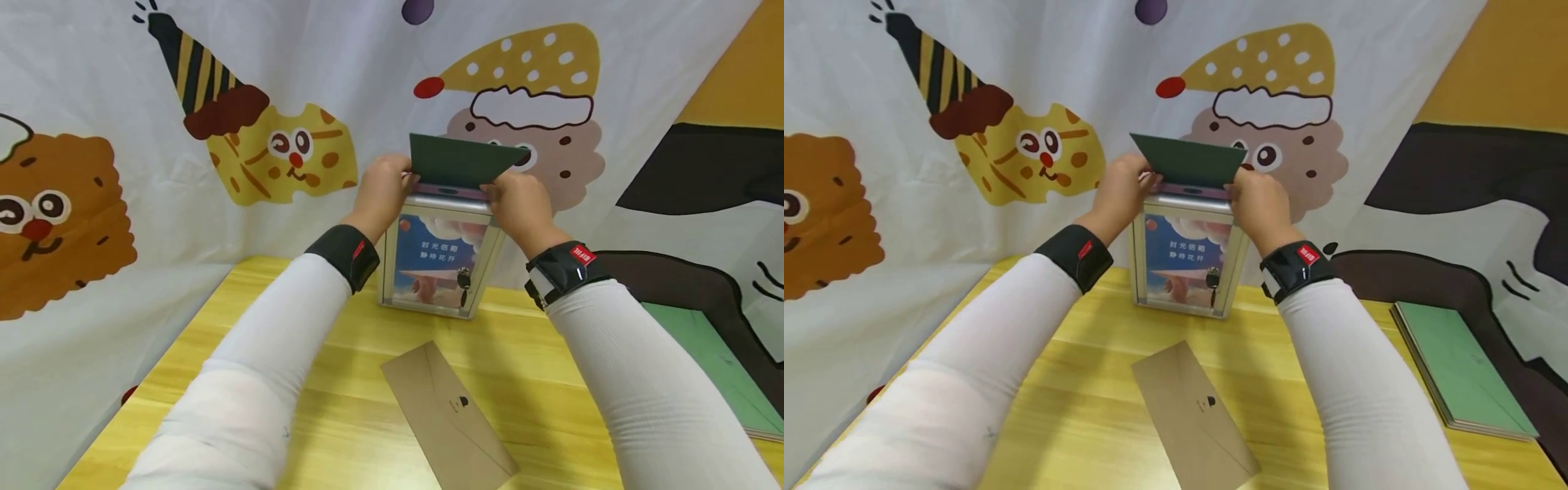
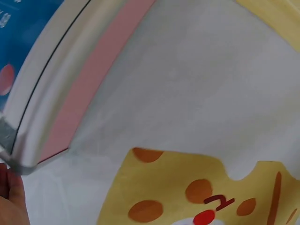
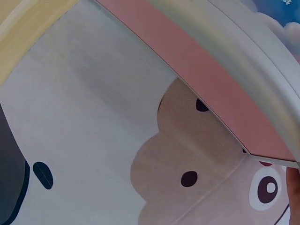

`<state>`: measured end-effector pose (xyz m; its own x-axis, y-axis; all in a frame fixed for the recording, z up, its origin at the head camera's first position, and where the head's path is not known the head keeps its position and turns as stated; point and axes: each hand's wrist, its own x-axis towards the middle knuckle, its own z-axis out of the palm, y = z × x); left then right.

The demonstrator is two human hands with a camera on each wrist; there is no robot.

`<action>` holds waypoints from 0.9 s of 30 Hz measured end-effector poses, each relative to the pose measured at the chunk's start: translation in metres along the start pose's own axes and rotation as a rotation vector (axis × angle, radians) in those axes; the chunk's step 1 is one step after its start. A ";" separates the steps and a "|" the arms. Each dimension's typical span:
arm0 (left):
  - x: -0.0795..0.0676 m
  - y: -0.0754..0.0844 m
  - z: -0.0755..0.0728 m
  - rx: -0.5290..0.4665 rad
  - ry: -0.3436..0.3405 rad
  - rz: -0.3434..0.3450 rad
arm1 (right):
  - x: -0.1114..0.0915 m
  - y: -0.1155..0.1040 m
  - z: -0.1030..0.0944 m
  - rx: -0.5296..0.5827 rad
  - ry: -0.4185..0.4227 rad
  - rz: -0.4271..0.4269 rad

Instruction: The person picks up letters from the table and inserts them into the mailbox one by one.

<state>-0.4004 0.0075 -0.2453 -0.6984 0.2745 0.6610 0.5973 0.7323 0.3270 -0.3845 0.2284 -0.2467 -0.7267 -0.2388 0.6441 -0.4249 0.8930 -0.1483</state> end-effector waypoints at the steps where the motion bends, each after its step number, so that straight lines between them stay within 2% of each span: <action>1: -0.001 0.002 -0.003 -0.001 0.011 0.011 | 0.000 0.000 -0.001 -0.008 -0.008 0.012; 10: -0.007 0.024 -0.029 -0.011 0.075 0.061 | 0.002 -0.007 -0.012 -0.046 -0.127 0.111; 16: -0.010 0.026 -0.033 -0.028 0.125 0.117 | 0.000 -0.007 -0.014 -0.034 -0.165 0.122; 22: -0.007 0.022 -0.031 -0.036 0.131 0.120 | -0.006 -0.008 -0.021 0.061 -0.142 0.110; 27: -0.004 0.018 -0.029 -0.036 0.113 0.073 | -0.010 -0.014 -0.035 0.114 -0.039 0.070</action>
<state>-0.3760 0.0015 -0.2226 -0.6051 0.2522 0.7552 0.6599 0.6895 0.2985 -0.3529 0.2315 -0.2248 -0.7765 -0.1939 0.5996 -0.4289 0.8597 -0.2775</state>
